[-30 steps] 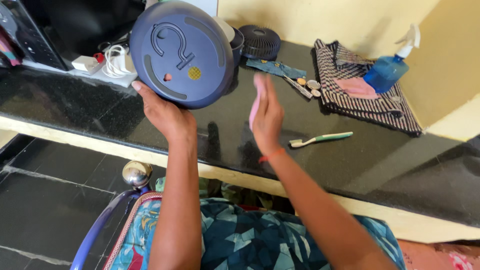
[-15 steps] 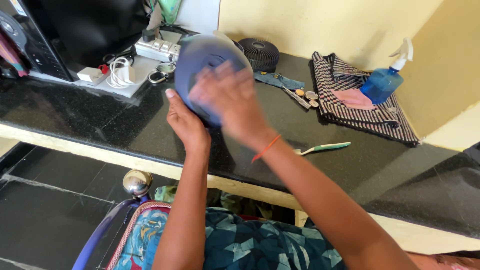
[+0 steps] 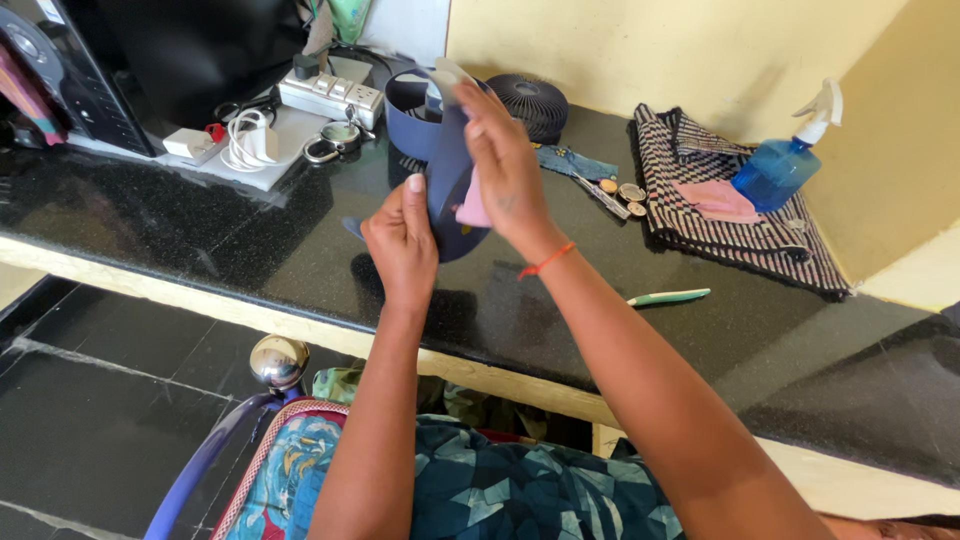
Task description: The person wipes the exterior and interior surfaces of a disassembled blue portable fan using a pink cloth. They clean the front grille, the base, and the back cover, turning each part over to reach all sides.
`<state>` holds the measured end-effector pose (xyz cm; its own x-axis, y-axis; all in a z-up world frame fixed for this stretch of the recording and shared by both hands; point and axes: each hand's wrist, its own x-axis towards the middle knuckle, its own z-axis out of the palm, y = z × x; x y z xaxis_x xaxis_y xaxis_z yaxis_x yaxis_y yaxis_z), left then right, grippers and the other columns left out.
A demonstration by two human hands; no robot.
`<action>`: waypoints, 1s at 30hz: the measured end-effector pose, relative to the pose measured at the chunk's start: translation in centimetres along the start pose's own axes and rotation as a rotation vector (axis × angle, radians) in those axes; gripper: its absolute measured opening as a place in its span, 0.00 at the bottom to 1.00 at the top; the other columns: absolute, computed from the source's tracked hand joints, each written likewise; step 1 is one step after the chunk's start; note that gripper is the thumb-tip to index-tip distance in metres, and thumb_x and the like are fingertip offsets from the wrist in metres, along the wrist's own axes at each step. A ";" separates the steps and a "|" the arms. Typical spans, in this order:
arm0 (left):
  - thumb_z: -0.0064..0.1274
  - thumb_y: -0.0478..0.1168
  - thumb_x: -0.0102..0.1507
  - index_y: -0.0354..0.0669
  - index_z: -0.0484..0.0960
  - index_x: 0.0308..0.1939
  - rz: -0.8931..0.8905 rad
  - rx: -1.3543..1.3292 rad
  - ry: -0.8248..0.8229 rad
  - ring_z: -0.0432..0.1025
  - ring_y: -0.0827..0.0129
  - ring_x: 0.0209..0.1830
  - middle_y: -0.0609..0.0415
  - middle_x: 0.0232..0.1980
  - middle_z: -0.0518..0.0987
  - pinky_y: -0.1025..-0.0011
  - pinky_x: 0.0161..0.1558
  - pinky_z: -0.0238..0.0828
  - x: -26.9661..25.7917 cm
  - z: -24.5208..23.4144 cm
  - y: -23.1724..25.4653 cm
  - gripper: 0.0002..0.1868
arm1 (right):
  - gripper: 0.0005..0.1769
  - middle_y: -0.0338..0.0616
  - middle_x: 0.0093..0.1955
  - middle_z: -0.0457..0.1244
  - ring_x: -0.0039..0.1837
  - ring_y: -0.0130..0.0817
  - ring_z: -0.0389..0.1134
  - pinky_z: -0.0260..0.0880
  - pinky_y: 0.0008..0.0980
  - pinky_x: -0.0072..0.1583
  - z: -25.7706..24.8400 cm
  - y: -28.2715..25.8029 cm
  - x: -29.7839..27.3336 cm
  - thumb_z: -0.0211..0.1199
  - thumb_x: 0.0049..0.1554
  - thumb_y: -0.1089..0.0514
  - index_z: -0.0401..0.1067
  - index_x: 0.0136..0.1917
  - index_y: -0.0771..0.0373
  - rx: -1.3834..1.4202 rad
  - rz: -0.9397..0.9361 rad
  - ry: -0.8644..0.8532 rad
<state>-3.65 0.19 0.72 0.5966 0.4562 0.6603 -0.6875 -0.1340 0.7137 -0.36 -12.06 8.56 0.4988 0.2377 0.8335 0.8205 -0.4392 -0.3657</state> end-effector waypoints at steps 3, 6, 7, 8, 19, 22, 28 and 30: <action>0.44 0.46 0.76 0.31 0.79 0.32 -0.003 -0.093 0.012 0.60 0.83 0.26 0.63 0.23 0.71 0.73 0.26 0.57 -0.1 0.2 0.0 0.24 | 0.29 0.48 0.69 0.66 0.70 0.53 0.67 0.63 0.46 0.74 0.3 0.5 0.6 0.45 0.67 0.41 0.65 0.75 0.54 0.276 0.653 0.053; 0.44 0.47 0.76 0.32 0.78 0.31 -0.037 -0.123 0.077 0.59 0.83 0.27 0.63 0.24 0.70 0.73 0.27 0.57 -0.2 0.9 -0.6 0.25 | 0.28 0.51 0.79 0.57 0.83 0.55 0.53 0.48 0.49 0.82 1.2 -0.7 -1.7 0.48 0.71 0.42 0.63 0.76 0.61 -0.392 -0.094 0.049; 0.44 0.47 0.76 0.32 0.79 0.30 -0.049 -0.140 0.096 0.59 0.83 0.27 0.64 0.24 0.71 0.73 0.26 0.57 0.0 0.8 -0.9 0.25 | 0.29 0.52 0.79 0.57 0.83 0.56 0.52 0.47 0.50 0.81 1.2 -1.1 -2.2 0.48 0.70 0.42 0.62 0.77 0.61 -0.406 -0.179 -0.009; 0.44 0.47 0.76 0.33 0.80 0.30 -0.062 -0.157 0.115 0.60 0.83 0.26 0.64 0.24 0.72 0.73 0.25 0.58 0.2 0.6 -1.2 0.25 | 0.30 0.53 0.79 0.57 0.82 0.57 0.51 0.46 0.51 0.81 1.2 -1.3 -2.7 0.48 0.69 0.42 0.62 0.77 0.61 -0.419 -0.263 -0.068; 0.44 0.46 0.77 0.36 0.79 0.34 -0.092 -0.170 0.036 0.59 0.84 0.28 0.65 0.27 0.71 0.74 0.29 0.55 0.4 0.1 -2.6 0.22 | 0.23 0.53 0.61 0.66 0.68 0.50 0.65 0.58 0.47 0.71 3.3 -2.1 -1.0 0.52 0.65 0.47 0.69 0.66 0.64 -0.312 0.031 0.102; 0.44 0.46 0.77 0.38 0.74 0.27 -0.067 -0.142 0.014 0.58 0.84 0.25 0.65 0.23 0.71 0.74 0.25 0.55 0.6 -0.4 -2.1 0.25 | 0.17 0.52 0.68 0.65 0.73 0.52 0.62 0.54 0.48 0.75 3.0 -1.4 -2.4 0.49 0.69 0.54 0.70 0.66 0.59 -0.284 -0.279 0.054; 0.44 0.45 0.78 0.36 0.69 0.23 -0.049 -0.011 -0.085 0.53 0.82 0.24 0.63 0.21 0.63 0.71 0.25 0.46 0.1 -0.4 -1.1 0.28 | 0.18 0.57 0.59 0.71 0.66 0.54 0.71 0.69 0.44 0.68 2.0 4.3 1.2 0.44 0.70 0.55 0.75 0.60 0.61 -0.107 0.448 0.098; 0.44 0.45 0.77 0.36 0.70 0.22 -0.080 -0.070 -0.069 0.54 0.82 0.22 0.64 0.20 0.65 0.71 0.23 0.47 -0.1 -0.1 -1.1 0.29 | 0.18 0.56 0.57 0.71 0.62 0.54 0.72 0.69 0.43 0.64 1.7 3.3 0.9 0.44 0.69 0.54 0.74 0.60 0.62 -0.114 0.548 0.127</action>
<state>-3.03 0.35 -0.15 0.6764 0.4011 0.6178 -0.6621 -0.0363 0.7485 3.30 -11.85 7.45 0.7997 -0.1535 0.5804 0.4129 -0.5611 -0.7174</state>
